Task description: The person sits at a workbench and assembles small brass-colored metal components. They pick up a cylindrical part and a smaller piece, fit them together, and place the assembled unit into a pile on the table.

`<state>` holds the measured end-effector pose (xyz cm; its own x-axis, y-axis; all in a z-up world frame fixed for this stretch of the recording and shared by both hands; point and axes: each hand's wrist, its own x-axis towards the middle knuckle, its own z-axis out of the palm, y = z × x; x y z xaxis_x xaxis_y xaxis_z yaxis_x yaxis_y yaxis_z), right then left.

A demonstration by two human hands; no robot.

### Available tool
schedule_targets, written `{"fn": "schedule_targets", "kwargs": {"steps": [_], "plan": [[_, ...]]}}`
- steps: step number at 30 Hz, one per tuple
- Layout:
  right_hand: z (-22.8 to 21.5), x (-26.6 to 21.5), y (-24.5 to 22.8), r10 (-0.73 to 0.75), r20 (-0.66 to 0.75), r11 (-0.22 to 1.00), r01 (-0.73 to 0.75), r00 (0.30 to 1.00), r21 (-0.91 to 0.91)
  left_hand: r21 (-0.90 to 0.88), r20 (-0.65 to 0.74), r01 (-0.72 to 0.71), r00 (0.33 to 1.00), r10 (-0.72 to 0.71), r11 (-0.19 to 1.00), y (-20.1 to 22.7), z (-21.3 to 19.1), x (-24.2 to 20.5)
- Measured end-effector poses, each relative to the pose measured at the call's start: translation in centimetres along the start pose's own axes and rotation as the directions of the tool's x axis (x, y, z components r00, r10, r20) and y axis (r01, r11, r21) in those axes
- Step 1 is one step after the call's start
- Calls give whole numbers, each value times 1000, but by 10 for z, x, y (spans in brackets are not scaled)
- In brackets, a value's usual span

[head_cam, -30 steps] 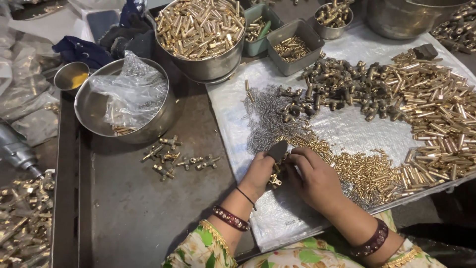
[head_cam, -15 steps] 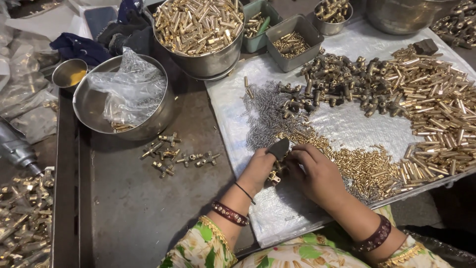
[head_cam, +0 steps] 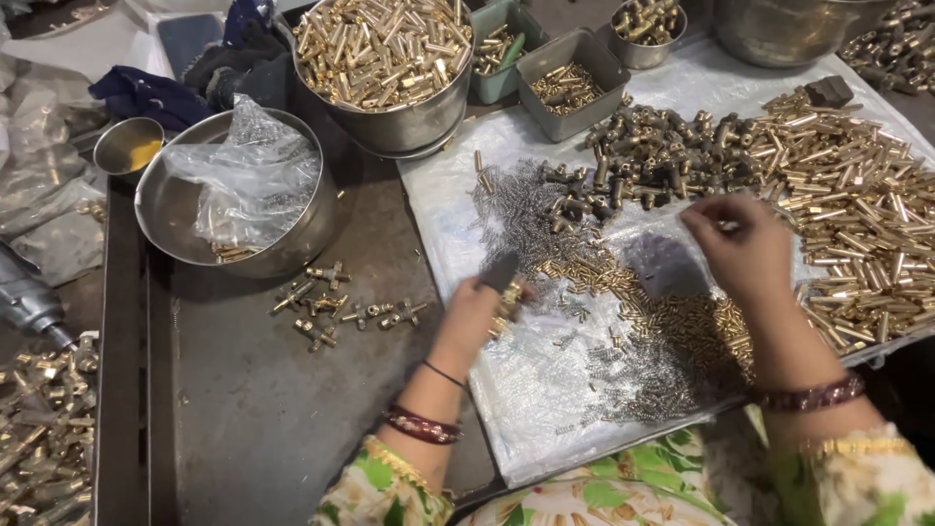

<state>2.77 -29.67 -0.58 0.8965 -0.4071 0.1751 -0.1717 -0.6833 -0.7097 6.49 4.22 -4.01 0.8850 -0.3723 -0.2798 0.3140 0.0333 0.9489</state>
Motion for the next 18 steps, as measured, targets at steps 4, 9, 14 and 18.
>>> {"fn": "schedule_targets", "kwargs": {"steps": [4,9,14,18], "plan": [[-14,22,23,-2,-84,986,-12,996,-165,304,-316,-68,934,168,950,5,-67,7],[-5,24,43,-139,-144,882,56,980,-467,881,-397,199,803,444,429,53,-96,-39],[7,39,59,-270,-150,783,126,951,-609,968,-235,130,775,586,217,55,-75,-45],[11,40,67,-347,-130,690,159,929,-706,718,29,-508,705,708,476,65,0,-52]]}}
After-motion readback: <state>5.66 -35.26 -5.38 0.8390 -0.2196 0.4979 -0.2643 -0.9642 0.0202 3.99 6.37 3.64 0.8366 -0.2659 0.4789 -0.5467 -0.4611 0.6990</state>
